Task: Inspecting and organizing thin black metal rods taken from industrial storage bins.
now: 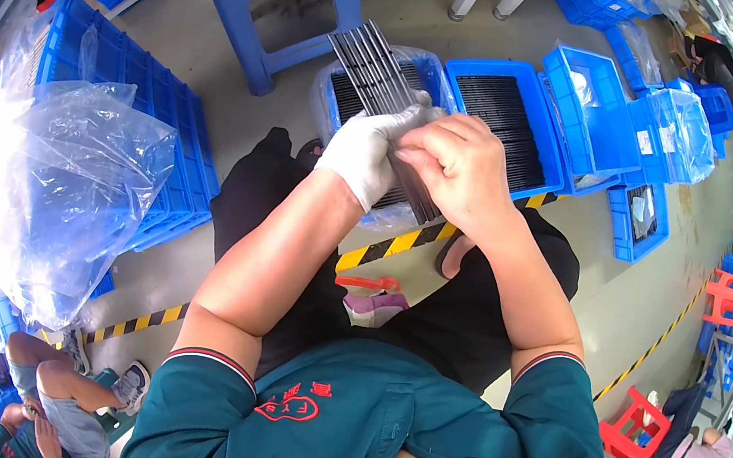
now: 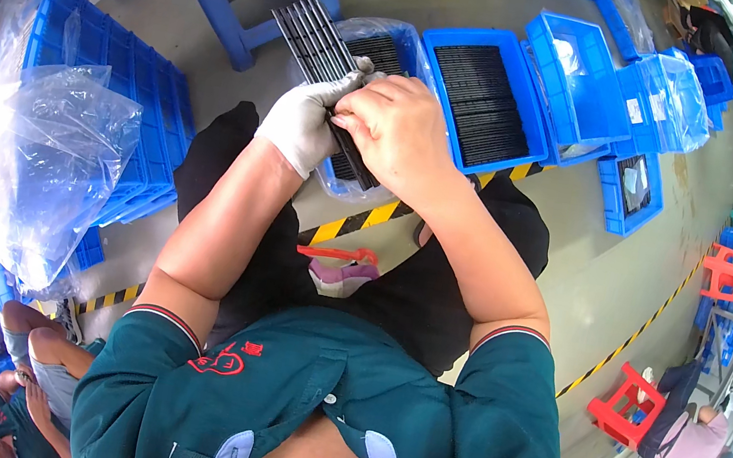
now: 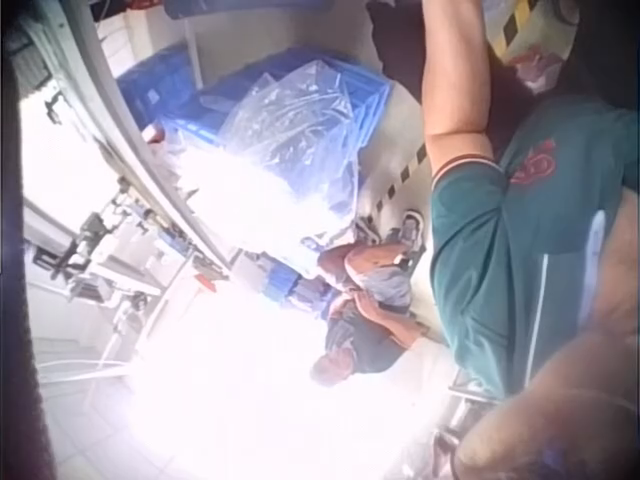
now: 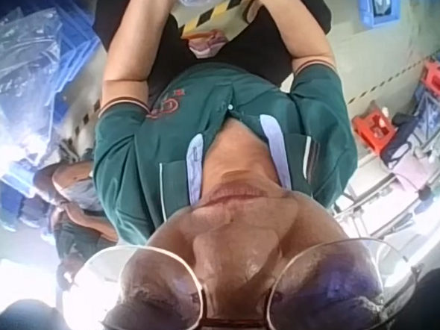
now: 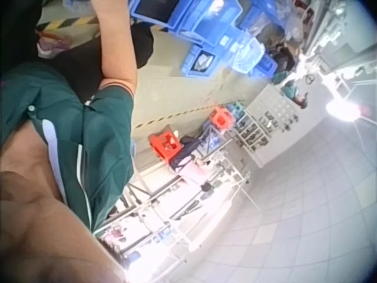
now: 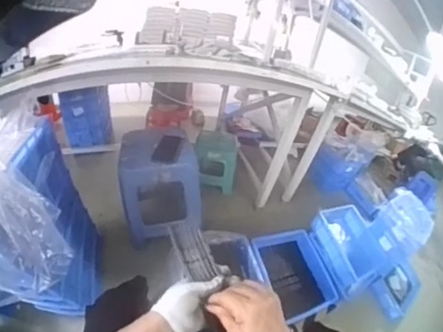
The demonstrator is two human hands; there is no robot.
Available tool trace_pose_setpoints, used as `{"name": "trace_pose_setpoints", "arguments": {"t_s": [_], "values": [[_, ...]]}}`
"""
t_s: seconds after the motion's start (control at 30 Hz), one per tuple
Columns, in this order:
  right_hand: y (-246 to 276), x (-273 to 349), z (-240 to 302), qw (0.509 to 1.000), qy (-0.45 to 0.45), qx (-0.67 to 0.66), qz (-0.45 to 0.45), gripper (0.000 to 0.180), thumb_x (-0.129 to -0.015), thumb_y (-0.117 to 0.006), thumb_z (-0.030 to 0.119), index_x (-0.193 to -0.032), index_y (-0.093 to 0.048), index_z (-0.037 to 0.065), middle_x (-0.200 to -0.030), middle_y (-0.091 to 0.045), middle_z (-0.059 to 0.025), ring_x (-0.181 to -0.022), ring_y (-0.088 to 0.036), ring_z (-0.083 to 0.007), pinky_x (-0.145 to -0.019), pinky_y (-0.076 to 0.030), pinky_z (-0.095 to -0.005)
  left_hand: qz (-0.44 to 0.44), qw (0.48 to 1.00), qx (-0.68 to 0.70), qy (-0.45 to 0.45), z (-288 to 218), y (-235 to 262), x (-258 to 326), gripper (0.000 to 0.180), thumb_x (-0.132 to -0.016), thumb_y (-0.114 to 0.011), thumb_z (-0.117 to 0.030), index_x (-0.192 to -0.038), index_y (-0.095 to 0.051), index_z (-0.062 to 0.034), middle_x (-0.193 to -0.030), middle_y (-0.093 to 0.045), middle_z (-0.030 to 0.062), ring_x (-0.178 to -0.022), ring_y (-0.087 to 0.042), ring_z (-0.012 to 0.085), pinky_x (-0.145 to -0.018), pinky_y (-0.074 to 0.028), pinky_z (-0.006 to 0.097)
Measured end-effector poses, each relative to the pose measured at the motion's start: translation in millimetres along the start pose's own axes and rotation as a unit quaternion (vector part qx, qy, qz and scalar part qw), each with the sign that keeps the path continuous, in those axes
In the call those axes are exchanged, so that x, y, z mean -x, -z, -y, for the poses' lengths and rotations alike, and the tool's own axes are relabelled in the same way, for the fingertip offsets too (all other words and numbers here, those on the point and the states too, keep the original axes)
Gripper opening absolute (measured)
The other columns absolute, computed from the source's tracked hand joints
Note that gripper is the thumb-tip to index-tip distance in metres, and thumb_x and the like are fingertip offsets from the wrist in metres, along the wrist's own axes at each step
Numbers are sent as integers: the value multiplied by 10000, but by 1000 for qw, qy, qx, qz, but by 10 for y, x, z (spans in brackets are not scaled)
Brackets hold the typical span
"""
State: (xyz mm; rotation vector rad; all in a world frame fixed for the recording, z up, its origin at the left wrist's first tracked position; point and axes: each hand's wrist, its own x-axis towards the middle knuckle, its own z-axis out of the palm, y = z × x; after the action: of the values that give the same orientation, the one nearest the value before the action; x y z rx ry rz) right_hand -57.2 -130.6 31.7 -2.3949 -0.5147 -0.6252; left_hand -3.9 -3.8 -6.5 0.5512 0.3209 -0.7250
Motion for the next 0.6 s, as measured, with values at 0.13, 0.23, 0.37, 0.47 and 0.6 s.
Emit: {"name": "trace_pose_setpoints", "arguments": {"t_s": [0.13,0.23,0.37,0.47,0.6], "values": [[18,0,31,1000,-6,22,14,89,-711,-731,127,-752,-671,75,-735,-652,-71,-709,-611,-269,-686,-459,-374,-6,1000,-4,11,-2,-26,12,196,-942,-534,-59,-1104,-617,12,-1050,-648,109,-934,-624,215,-822,-529,324],[16,1,43,998,-14,61,21,96,-711,-732,142,-754,-673,80,-737,-653,-70,-712,-612,-268,-688,-448,-372,-13,1000,5,12,-9,-50,33,194,-945,-530,-58,-1106,-619,4,-1049,-650,107,-928,-628,212,-820,-531,323],[-53,38,13,997,-6,79,20,111,-703,-738,150,-750,-670,77,-730,-650,-70,-712,-612,-268,-685,-445,-377,-10,1000,-13,8,15,-49,33,189,-945,-529,-59,-1100,-618,3,-1046,-649,114,-935,-627,217,-836,-531,337],[-55,36,18,998,-10,60,-1,106,-705,-735,145,-749,-668,75,-727,-647,-70,-710,-611,-264,-683,-446,-376,0,1000,-7,11,-6,-87,35,191,-943,-532,-61,-1099,-618,7,-1041,-649,115,-931,-628,219,-837,-532,342],[-5,-13,13,999,6,40,-8,101,-708,-732,140,-742,-663,74,-723,-642,-65,-707,-608,-261,-674,-446,-371,21,1000,3,13,-10,-72,26,172,-932,-552,-52,-1086,-609,0,-1005,-649,123,-898,-634,233,-816,-535,356]]}}
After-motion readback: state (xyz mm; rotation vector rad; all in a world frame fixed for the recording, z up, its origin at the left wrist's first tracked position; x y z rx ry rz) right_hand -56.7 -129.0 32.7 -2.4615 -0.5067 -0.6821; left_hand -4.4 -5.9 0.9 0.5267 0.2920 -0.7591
